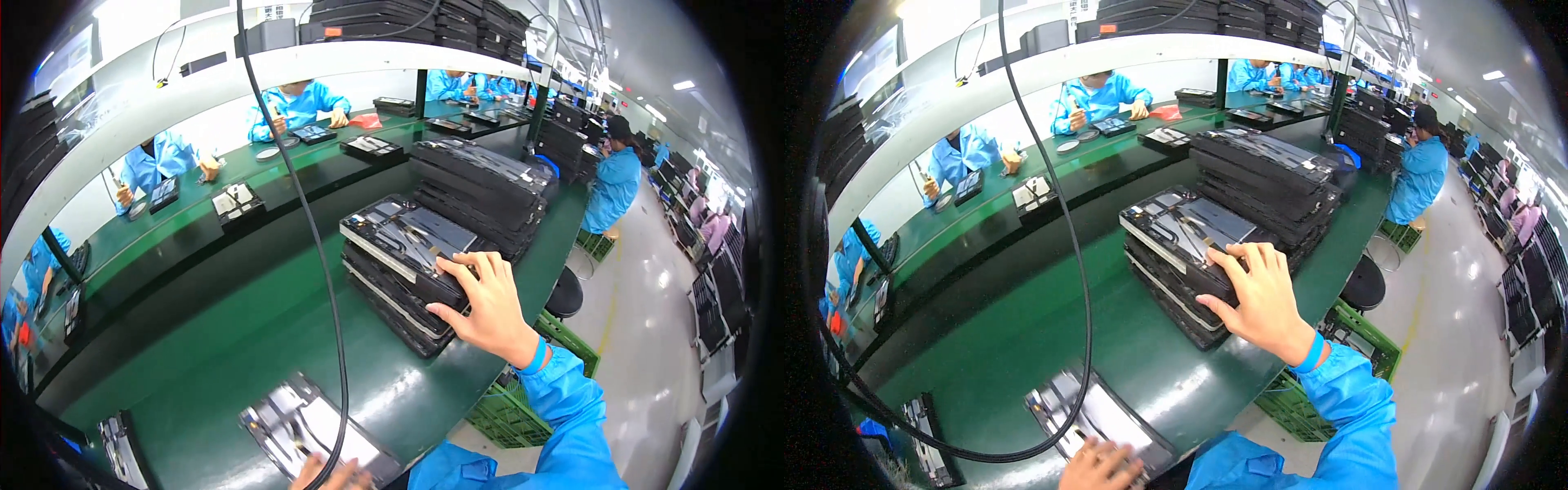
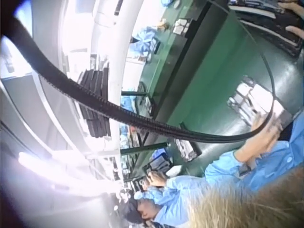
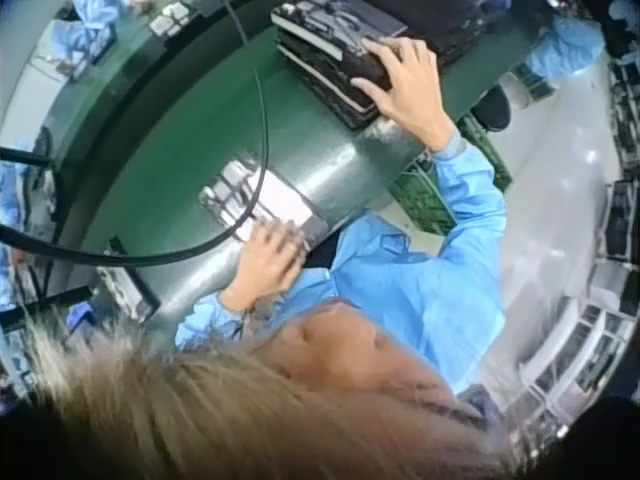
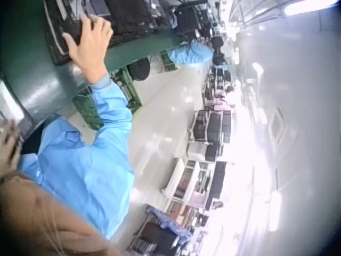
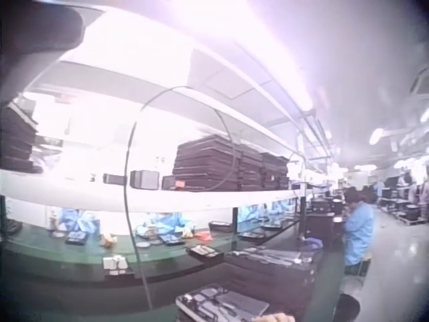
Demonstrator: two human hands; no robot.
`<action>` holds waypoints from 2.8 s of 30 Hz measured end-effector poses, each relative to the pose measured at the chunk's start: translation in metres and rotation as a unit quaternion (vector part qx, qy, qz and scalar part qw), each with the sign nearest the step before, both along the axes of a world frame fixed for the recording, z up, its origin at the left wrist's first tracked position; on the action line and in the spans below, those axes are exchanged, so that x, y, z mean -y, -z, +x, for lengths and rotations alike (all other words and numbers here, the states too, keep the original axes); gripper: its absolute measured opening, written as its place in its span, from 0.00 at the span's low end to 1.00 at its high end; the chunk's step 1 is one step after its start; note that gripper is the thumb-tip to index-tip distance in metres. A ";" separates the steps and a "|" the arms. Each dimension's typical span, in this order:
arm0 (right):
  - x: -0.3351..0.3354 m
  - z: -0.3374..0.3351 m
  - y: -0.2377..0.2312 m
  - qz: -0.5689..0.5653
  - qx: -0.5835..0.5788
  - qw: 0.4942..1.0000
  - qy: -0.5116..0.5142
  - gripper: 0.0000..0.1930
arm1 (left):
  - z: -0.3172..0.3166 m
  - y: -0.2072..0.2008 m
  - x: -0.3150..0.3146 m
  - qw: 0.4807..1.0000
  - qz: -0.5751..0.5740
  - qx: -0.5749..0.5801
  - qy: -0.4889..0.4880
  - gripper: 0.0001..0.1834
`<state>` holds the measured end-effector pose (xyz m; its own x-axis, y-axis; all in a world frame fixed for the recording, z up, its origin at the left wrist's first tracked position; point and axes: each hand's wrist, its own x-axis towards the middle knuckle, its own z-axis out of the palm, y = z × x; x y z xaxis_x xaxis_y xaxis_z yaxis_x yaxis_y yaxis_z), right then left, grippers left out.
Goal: The person connects ribbon cables and internal components inside tablet frames by hand, places the assembled tablets onto a stack, and takes new tablets to repeat the assembly.
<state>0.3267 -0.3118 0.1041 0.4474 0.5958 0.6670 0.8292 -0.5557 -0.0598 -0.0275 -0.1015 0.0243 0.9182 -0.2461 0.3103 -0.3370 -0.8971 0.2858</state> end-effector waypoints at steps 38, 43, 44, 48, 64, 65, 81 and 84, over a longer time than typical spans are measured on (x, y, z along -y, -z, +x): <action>-0.052 -0.220 0.073 -0.152 0.062 0.861 -0.482 0.28 | 0.031 0.035 -0.104 0.937 -0.190 0.073 -0.283 0.25; -0.098 -0.189 0.069 -0.069 -0.094 0.807 -0.579 0.20 | 0.020 0.030 -0.111 0.931 -0.250 0.035 -0.264 0.29; -0.115 -0.171 0.074 -0.050 -0.107 0.810 -0.574 0.14 | 0.021 0.029 -0.114 0.928 -0.271 0.018 -0.255 0.32; -0.177 -0.120 0.081 -0.045 -0.232 0.863 -0.447 0.19 | 0.017 0.027 -0.122 0.937 -0.283 -0.050 -0.197 0.44; -0.182 -0.112 0.094 -0.032 -0.235 0.869 -0.435 0.07 | 0.022 0.015 -0.116 0.950 -0.261 -0.083 -0.149 0.48; -0.181 -0.111 0.094 -0.033 -0.238 0.869 -0.433 0.07 | 0.022 0.014 -0.115 0.950 -0.260 -0.079 -0.151 0.48; -0.170 -0.092 0.098 -0.073 -0.314 0.837 -0.443 0.10 | 0.024 0.012 -0.118 0.943 -0.287 -0.091 -0.141 0.48; -0.170 -0.095 0.096 -0.062 -0.327 0.831 -0.447 0.09 | 0.025 0.010 -0.117 0.955 -0.244 -0.096 -0.138 0.47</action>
